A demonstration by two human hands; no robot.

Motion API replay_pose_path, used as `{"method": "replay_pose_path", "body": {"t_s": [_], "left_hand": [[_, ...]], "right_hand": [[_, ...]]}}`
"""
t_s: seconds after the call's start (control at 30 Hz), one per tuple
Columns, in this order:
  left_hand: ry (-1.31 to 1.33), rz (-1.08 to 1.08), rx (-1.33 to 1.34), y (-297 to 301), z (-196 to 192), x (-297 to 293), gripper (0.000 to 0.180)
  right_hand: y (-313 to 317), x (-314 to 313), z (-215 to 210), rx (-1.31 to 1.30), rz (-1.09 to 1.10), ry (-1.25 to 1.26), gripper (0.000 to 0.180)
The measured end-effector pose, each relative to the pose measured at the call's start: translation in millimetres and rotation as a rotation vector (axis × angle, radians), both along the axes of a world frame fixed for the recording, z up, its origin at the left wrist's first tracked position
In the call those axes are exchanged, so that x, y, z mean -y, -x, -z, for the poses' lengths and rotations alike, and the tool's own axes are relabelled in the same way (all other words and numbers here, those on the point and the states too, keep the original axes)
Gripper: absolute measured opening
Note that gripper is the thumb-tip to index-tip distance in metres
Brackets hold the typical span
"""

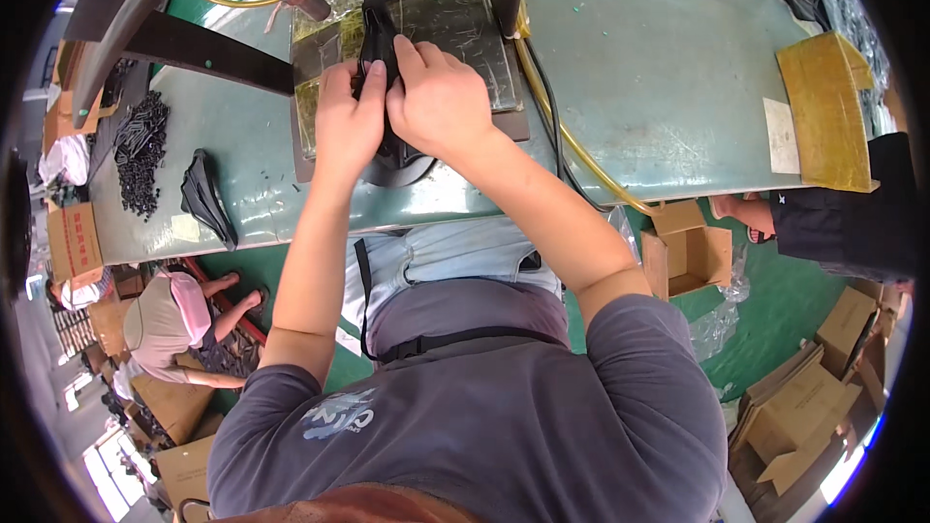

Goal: The person processes bicycle saddles by fitting saddle components together, positioning them into a press machine, holding them in place as the machine presses them, and removing them by hand.

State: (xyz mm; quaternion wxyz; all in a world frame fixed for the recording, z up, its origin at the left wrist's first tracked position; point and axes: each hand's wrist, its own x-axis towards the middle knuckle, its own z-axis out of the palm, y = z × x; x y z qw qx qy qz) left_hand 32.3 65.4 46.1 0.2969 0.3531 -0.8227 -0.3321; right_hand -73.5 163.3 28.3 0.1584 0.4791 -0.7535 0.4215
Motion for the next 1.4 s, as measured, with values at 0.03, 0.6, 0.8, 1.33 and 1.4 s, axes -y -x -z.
{"method": "replay_pose_path", "body": {"t_s": [0.03, 0.6, 0.8, 1.33, 1.4], "left_hand": [[0.149, -0.025, 0.037, 2.3, 5.4, -1.8, 0.035], [0.458, 0.296, 0.31, 9.2, 20.9, 35.8, 0.032], [0.377, 0.041, 0.082, 0.4, 16.7, 14.0, 0.035], [0.407, -0.003, -0.051, 33.7, 32.3, 53.2, 0.031], [0.404, -0.011, -0.077, 36.4, 32.7, 58.1, 0.03]], "right_hand": [[0.1, 4.9, 4.2, -0.048, 0.017, 0.004, 0.049], [-2.6, 6.6, 14.2, -0.025, 0.041, -0.048, 0.055], [-1.9, 15.4, 15.6, -0.047, 0.032, 0.021, 0.049], [21.8, 51.8, 15.9, 0.063, 0.074, 0.028, 0.046], [24.2, 56.4, 15.4, 0.055, 0.067, 0.073, 0.046]]}}
